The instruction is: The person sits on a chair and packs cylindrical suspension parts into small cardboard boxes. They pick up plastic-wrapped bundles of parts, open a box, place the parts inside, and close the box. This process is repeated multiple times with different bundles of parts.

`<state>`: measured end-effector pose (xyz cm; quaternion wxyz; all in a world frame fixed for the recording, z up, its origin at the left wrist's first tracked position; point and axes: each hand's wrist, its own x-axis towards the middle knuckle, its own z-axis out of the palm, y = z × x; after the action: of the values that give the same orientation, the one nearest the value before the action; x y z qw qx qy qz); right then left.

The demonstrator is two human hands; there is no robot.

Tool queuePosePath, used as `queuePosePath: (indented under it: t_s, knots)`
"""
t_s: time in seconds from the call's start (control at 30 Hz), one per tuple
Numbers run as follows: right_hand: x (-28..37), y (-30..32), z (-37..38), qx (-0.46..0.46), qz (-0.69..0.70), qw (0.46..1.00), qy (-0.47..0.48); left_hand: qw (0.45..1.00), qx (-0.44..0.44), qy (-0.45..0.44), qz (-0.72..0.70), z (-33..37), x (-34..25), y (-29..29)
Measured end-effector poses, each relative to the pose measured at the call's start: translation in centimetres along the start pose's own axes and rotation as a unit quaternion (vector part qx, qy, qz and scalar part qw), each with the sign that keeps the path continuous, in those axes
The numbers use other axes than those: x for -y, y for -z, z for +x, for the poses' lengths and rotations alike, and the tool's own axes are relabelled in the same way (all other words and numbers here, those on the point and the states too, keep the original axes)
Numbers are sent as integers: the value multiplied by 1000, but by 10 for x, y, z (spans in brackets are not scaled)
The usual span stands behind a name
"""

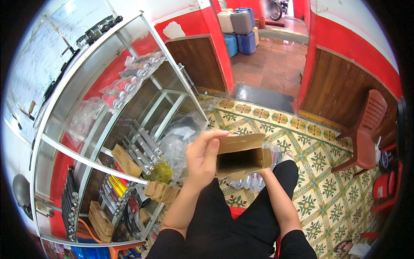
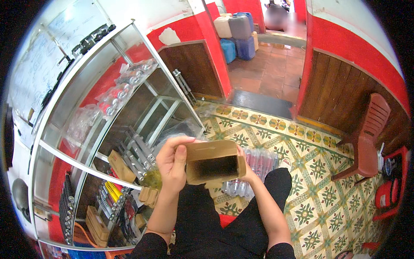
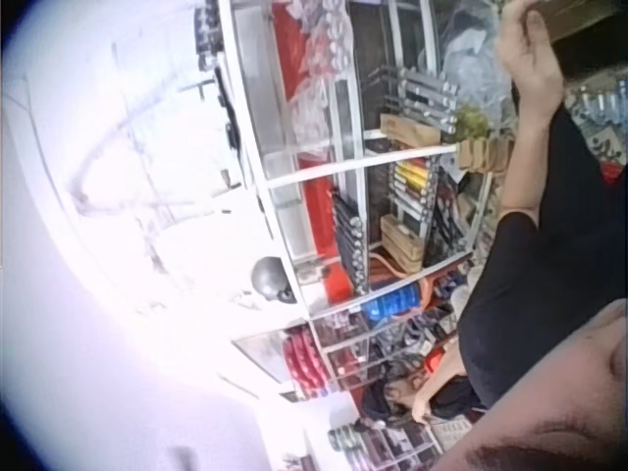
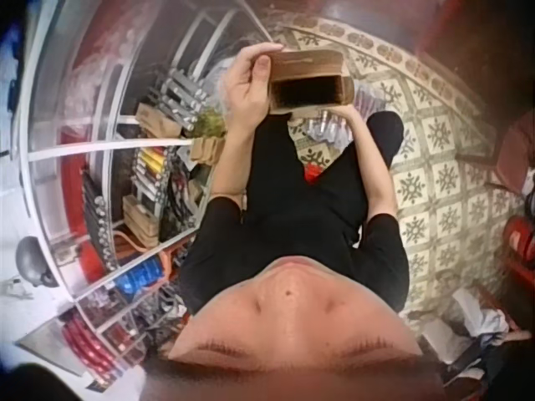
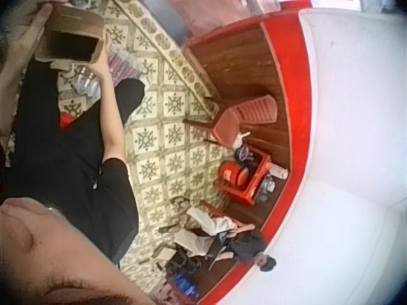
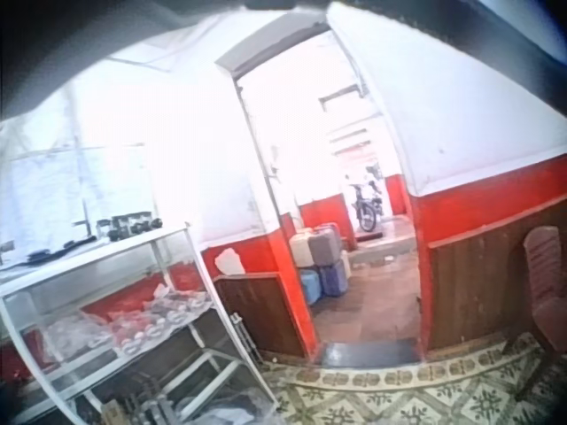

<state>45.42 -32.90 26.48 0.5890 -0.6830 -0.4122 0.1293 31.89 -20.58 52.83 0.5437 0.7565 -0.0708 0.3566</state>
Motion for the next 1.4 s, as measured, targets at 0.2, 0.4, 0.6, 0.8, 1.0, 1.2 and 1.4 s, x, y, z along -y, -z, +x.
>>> queuePosePath:
  t_s: [0.2, 0.4, 0.6, 0.8, 1.0, 1.2, 1.4]
  knots:
    - [-40, 11, -1, -109, 15, 994, -9, 967, 7, 171, -190, -5, 49, -4]
    - [-18, 23, 3, -158, -18, 987, -14, 986, 70, 131, -74, -21, 61, 0]
    - [-17, 12, 4, -130, -90, 987, -31, 978, 23, 204, -40, -36, 77, 18]
    - [-23, 10, 3, -116, -116, 986, -24, 970, 3, 232, -78, -37, 77, 32]
    - [-55, 6, 2, -111, 44, 989, -90, 951, 13, 262, -165, -44, 82, 43]
    - [-41, 2, 5, -79, 68, 991, -88, 952, -57, 277, -119, -52, 101, 49]
    - [-49, 4, 2, -70, 38, 993, -86, 953, -73, 289, -61, -53, 107, 47]
